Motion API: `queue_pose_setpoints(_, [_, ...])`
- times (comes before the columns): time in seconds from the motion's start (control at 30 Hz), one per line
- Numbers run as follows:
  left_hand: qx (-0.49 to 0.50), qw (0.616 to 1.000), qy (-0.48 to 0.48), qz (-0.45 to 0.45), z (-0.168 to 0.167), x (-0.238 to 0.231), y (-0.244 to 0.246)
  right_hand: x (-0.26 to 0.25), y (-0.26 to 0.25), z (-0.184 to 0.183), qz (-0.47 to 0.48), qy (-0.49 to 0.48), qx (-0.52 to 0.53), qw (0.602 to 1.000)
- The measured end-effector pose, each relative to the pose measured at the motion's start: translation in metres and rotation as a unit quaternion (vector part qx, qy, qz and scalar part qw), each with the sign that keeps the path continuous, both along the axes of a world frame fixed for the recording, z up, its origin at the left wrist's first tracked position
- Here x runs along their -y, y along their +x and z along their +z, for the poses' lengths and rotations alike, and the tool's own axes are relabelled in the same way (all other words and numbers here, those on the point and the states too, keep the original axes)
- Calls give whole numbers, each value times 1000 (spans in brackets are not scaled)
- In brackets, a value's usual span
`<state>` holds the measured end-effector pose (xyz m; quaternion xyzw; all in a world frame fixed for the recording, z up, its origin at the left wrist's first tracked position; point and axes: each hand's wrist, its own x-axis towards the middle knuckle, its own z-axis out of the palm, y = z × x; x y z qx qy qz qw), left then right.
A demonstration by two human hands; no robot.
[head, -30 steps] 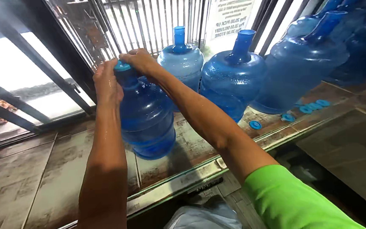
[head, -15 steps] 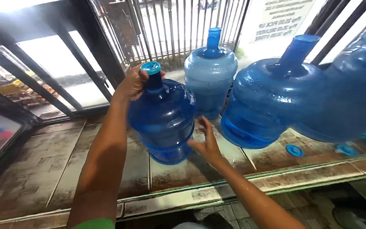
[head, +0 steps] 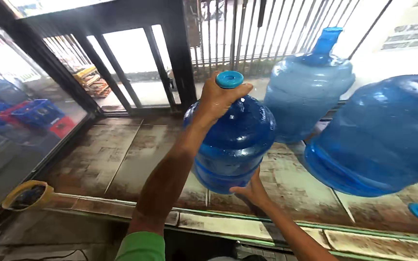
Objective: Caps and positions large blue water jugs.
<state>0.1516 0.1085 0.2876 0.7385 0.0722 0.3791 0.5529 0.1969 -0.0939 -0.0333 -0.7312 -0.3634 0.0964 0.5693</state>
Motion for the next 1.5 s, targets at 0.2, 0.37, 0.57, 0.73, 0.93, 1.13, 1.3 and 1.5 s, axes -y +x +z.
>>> queue_pose_setpoints(0.2, [-18, 1000, -10, 23, 4, -55, -47, -58, -30, 5, 72, 31, -41, 996])
queue_pose_setpoints(0.37, [-27, 998, -17, 59, 3, -122, -85, -129, -47, 4, 126, 27, -16, 992])
queue_pose_setpoints(0.57, [-84, 967, 97, 220, -9, -186, -160, -232, -78, -3, 175, 38, 0, 984])
queue_pose_setpoints(0.73, [-56, 882, 215, 416, -110, -206, -293, -323, -106, -3, 206, 37, 23, 977])
queue_pose_setpoints(0.93, [-222, 816, 109, 522, -312, -258, -435, -437, -147, -4, 232, 61, 48, 970])
queue_pose_setpoints(1.13, [-230, 828, 79, 505, -389, -270, -457, -536, -193, -7, 201, 45, 73, 976])
queue_pose_setpoints(1.3, [-205, 821, 98, 524, -393, -267, -453, -610, -227, -7, 174, 61, 129, 974])
queue_pose_setpoints(1.5, [-208, 813, 109, 533, -398, -268, -456, -697, -260, -14, 131, 71, 136, 979])
